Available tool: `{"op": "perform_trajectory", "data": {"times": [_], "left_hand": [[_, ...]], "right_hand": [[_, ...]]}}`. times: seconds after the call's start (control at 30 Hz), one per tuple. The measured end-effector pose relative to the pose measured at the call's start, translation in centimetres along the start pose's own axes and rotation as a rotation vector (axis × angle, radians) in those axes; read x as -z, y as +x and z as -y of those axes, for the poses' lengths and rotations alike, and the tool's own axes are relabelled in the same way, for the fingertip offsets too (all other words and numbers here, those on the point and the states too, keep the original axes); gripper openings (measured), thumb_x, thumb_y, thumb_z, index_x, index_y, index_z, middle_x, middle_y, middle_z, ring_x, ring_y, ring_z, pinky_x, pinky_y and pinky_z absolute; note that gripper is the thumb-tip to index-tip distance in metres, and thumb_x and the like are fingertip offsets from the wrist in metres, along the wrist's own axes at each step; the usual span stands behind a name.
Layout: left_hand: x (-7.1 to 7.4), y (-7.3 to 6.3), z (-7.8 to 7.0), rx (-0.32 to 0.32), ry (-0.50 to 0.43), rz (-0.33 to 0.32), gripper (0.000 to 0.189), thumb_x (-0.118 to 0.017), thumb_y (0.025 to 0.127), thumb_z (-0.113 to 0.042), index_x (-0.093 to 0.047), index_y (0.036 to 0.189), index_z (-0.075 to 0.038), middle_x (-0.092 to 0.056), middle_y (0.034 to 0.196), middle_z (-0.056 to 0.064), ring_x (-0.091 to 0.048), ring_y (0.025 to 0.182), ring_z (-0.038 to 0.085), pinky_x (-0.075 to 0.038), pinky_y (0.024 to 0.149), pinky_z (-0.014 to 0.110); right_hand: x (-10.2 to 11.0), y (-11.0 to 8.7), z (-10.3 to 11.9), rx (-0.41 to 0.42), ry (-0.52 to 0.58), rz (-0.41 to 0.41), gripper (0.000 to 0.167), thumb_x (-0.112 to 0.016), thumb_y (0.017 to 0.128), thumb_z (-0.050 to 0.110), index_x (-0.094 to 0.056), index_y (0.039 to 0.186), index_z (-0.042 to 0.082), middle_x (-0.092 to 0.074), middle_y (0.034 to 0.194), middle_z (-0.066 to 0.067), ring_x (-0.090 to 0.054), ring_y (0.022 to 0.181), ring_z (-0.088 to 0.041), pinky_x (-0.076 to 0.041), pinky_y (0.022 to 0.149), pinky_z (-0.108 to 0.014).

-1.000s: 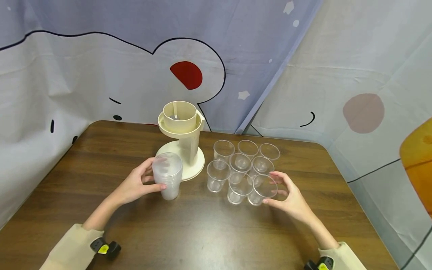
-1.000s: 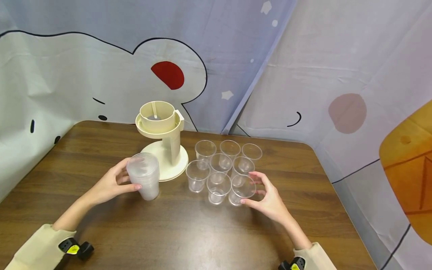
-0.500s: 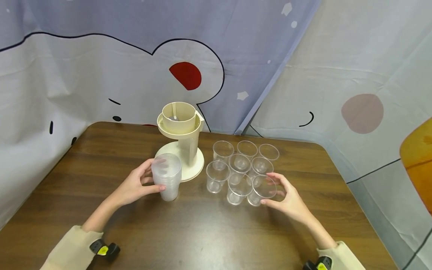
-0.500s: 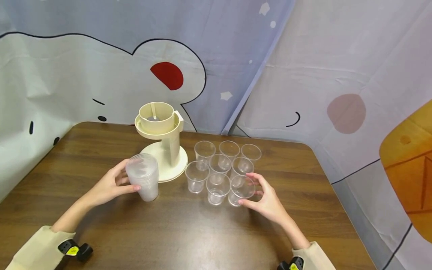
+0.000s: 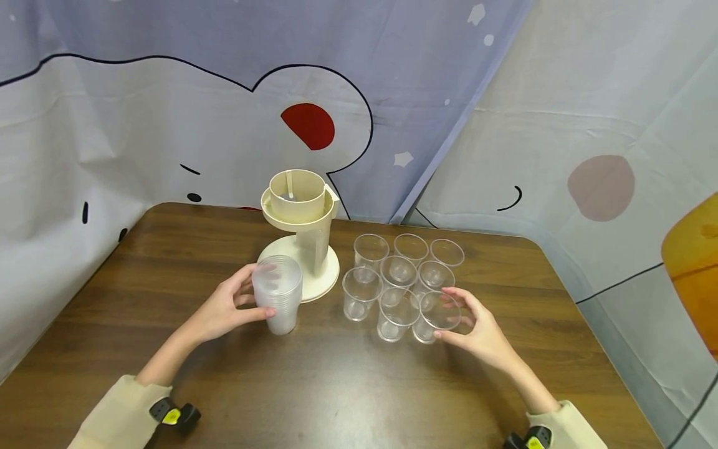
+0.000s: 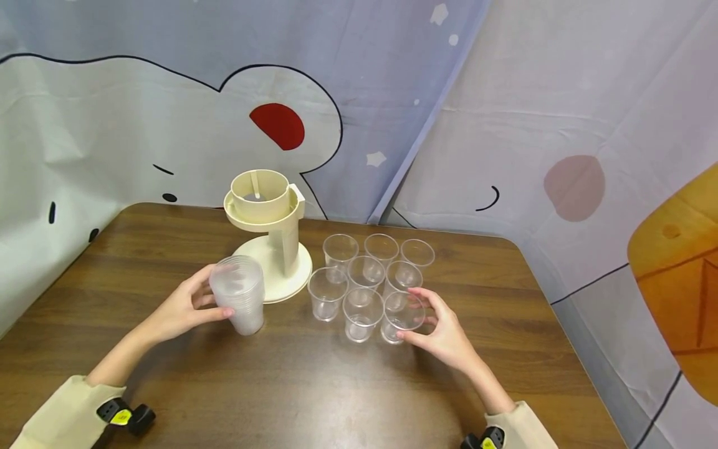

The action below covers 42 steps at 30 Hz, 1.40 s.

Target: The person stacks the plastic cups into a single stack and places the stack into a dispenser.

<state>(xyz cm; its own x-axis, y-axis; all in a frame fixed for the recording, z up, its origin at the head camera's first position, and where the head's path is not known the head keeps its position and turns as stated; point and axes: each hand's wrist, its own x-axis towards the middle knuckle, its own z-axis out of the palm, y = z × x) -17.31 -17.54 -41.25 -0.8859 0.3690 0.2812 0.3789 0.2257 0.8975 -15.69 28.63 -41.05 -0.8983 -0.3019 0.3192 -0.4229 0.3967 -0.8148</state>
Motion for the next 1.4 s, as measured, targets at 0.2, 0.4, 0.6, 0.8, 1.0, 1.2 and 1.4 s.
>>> {"op": "perform_trajectory", "data": {"times": [0.2,0.4,0.6,0.8,1.0,1.2,1.4], "left_hand": [[0.11,-0.10,0.18,-0.008,0.003,-0.001,0.064,-0.079,0.077,-0.005,-0.045,0.132,-0.007,-0.054,0.120,-0.010,-0.059,0.105,0.000,-0.056,0.084,0.024],[0.16,-0.18,0.28,-0.025,0.000,0.000,0.064,-0.079,0.077,-0.004,-0.046,0.131,-0.006,-0.054,0.119,-0.011,-0.059,0.105,0.001,-0.056,0.083,0.024],[0.14,-0.17,0.20,-0.026,-0.006,0.001,0.063,-0.078,0.077,-0.004,-0.046,0.131,-0.005,-0.054,0.119,-0.012,-0.059,0.104,0.001,-0.056,0.082,0.024],[0.10,-0.17,0.21,-0.019,-0.005,0.001,0.064,-0.079,0.077,-0.004,-0.045,0.132,-0.006,-0.054,0.119,-0.012,-0.059,0.105,0.001,-0.056,0.083,0.024],[0.10,-0.13,0.25,-0.014,-0.004,0.003,0.065,-0.079,0.077,-0.005,-0.045,0.133,-0.007,-0.054,0.120,-0.011,-0.059,0.106,0.002,-0.056,0.083,0.025],[0.08,-0.06,0.26,-0.018,-0.007,0.005,0.066,-0.079,0.077,-0.005,-0.045,0.134,-0.007,-0.053,0.121,-0.011,-0.059,0.106,0.002,-0.056,0.083,0.025],[0.07,-0.01,0.32,-0.018,-0.007,0.006,0.066,-0.079,0.077,-0.005,-0.045,0.133,-0.007,-0.053,0.122,-0.011,-0.059,0.105,0.002,-0.056,0.083,0.025]], "right_hand": [[0.12,-0.01,-0.03,-0.001,-0.004,0.003,0.076,-0.083,0.068,-0.003,-0.046,0.134,-0.001,-0.057,0.121,0.007,-0.055,0.110,0.000,-0.056,0.082,-0.026],[0.19,-0.07,0.03,-0.002,-0.010,-0.001,0.075,-0.083,0.068,-0.002,-0.047,0.134,0.004,-0.057,0.122,0.004,-0.056,0.111,-0.003,-0.056,0.082,-0.025],[0.16,-0.27,0.12,-0.014,-0.024,0.003,0.075,-0.084,0.070,0.001,-0.047,0.134,0.005,-0.057,0.122,0.000,-0.056,0.111,-0.005,-0.055,0.083,-0.026],[0.20,-0.37,0.06,-0.006,-0.031,0.000,0.074,-0.083,0.070,0.001,-0.047,0.134,0.003,-0.057,0.121,0.000,-0.056,0.111,-0.008,-0.055,0.082,-0.026],[0.37,-0.39,0.14,0.002,-0.063,0.001,0.074,-0.083,0.071,0.003,-0.047,0.134,0.001,-0.057,0.121,-0.003,-0.055,0.110,-0.007,-0.055,0.082,-0.027],[0.58,-0.42,0.30,0.018,-0.118,-0.005,0.073,-0.084,0.070,0.004,-0.048,0.134,0.004,-0.057,0.121,-0.005,-0.056,0.111,-0.016,-0.054,0.084,-0.024],[0.78,-0.50,0.26,0.013,-0.194,-0.015,0.073,-0.085,0.070,0.008,-0.050,0.134,0.007,-0.057,0.121,-0.001,-0.055,0.113,-0.014,-0.050,0.089,-0.020]]}}
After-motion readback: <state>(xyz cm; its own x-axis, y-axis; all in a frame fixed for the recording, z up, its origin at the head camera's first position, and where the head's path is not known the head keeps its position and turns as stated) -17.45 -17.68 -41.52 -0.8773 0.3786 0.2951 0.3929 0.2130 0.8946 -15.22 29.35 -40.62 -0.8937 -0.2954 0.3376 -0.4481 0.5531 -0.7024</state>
